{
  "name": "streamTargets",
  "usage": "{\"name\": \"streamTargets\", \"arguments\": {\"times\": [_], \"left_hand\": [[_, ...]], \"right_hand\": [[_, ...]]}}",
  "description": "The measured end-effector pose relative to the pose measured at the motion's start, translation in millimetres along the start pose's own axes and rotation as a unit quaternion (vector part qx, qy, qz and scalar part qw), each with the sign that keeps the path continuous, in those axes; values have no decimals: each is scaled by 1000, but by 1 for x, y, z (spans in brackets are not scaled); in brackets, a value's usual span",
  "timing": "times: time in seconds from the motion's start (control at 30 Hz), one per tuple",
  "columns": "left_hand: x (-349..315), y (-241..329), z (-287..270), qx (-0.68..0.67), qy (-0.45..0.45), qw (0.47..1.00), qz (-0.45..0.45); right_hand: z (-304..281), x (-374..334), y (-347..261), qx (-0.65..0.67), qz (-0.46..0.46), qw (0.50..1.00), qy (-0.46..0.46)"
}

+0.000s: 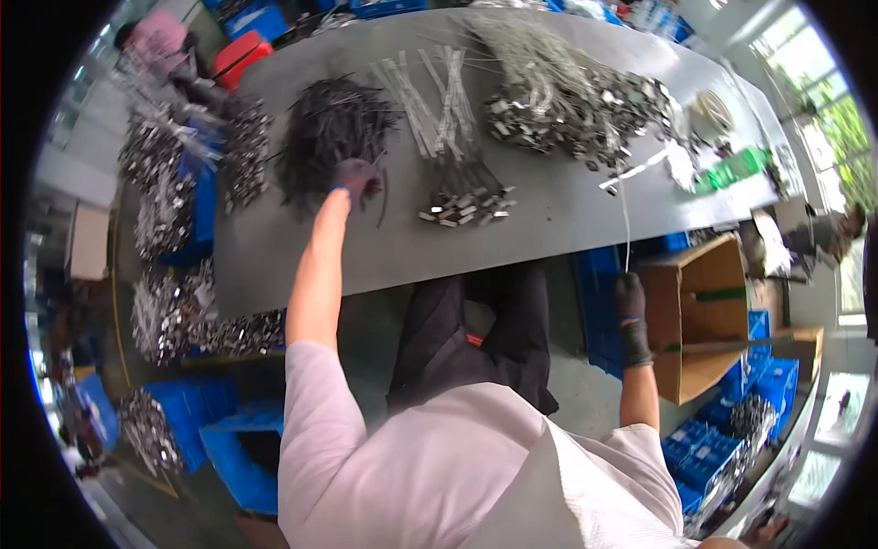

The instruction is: Sorting and preparing bundles of electrical wires at a manual assembly station.

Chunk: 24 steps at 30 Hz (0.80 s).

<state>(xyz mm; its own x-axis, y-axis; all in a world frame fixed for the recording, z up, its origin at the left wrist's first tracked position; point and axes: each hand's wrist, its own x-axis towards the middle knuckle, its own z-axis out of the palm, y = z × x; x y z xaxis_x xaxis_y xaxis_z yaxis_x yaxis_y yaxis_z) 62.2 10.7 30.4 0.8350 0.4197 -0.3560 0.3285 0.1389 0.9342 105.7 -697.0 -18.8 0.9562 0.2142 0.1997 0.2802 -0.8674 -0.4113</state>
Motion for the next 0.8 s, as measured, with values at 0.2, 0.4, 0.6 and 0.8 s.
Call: {"name": "streamTargets", "arguments": {"times": [0.2, 0.4, 0.6, 0.8], "left_hand": [[-38, -18, 44, -264, -3, 965, 4], [-97, 8, 170, -327, -132, 932, -88], [-138, 5, 300, -353, -111, 929, 1], [-139, 38, 297, -344, 127, 911, 192]], "right_hand": [[11, -211, 32, -170, 85, 957, -218], [22, -313, 40, -10, 124, 957, -262], [13, -198, -70, -16, 43, 978, -203], [10, -195, -42, -140, 64, 949, -275]]}}
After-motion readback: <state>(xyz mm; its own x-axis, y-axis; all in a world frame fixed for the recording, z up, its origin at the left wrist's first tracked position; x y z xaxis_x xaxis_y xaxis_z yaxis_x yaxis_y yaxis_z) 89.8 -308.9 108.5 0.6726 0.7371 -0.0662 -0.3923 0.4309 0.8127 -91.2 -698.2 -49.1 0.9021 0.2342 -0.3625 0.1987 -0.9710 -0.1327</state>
